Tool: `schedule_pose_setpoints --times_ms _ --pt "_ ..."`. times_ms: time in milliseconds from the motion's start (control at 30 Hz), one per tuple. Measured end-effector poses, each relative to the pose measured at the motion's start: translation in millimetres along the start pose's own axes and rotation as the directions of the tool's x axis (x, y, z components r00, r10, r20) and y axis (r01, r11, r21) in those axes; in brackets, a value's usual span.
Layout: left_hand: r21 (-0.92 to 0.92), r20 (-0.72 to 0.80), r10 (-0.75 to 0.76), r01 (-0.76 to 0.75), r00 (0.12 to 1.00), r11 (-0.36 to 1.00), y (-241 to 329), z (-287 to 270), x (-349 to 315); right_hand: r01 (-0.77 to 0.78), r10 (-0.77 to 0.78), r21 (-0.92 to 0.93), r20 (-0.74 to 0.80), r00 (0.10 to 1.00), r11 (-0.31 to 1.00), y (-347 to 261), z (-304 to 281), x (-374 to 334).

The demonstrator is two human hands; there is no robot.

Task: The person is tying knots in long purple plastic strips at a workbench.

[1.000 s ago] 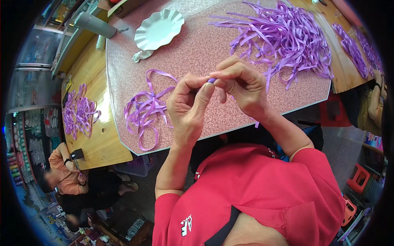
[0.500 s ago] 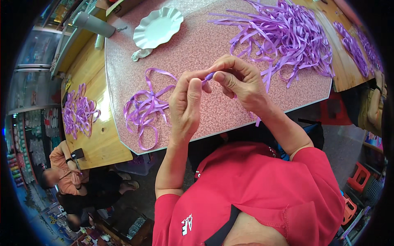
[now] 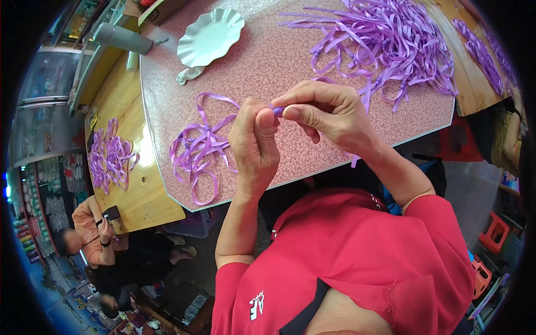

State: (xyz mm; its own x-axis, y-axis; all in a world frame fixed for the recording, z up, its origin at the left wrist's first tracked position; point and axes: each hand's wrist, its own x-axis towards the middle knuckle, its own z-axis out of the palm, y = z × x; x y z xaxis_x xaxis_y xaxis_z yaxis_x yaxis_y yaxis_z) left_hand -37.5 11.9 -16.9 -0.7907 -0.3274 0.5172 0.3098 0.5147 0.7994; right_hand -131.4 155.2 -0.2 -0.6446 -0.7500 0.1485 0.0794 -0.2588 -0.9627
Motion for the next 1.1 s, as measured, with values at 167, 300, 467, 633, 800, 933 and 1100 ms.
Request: schedule_pose_setpoints --times_ms 167,300,467,633,800,933,1100 --pt "-0.054 -0.008 -0.041 0.041 0.999 0.998 5.3 1.8 -0.1 0.055 -0.055 -0.109 0.005 0.998 0.992 -3.5 -1.6 0.9" --pt "-0.122 0.026 -0.092 0.095 0.995 0.988 5.0 0.4 -1.4 0.293 -0.288 -0.283 0.059 0.956 0.913 -3.3 -4.3 3.9" --pt "-0.160 -0.007 -0.143 0.140 0.990 0.977 12.2 5.1 -3.7 0.427 -0.408 -0.388 0.135 0.903 0.817 -1.2 -8.2 6.6" --pt "-0.088 -0.019 -0.109 0.107 0.994 0.990 11.0 9.2 -8.2 0.486 -0.458 -0.364 0.166 0.873 0.795 0.3 -7.2 6.5" --pt "-0.359 0.043 -0.306 0.300 0.951 0.884 12.5 12.5 -9.9 0.455 -0.438 -0.332 0.131 0.890 0.826 12.0 -6.9 8.0" --pt "-0.583 0.213 -0.513 0.530 0.832 0.616 11.3 2.7 -1.8 0.236 -0.225 -0.208 0.075 0.971 0.949 8.6 -5.5 9.2" --pt "-0.680 0.375 -0.615 0.657 0.693 0.326 9.6 -9.0 2.9 -0.078 0.083 -0.099 0.041 0.996 0.992 4.0 -8.9 9.2"
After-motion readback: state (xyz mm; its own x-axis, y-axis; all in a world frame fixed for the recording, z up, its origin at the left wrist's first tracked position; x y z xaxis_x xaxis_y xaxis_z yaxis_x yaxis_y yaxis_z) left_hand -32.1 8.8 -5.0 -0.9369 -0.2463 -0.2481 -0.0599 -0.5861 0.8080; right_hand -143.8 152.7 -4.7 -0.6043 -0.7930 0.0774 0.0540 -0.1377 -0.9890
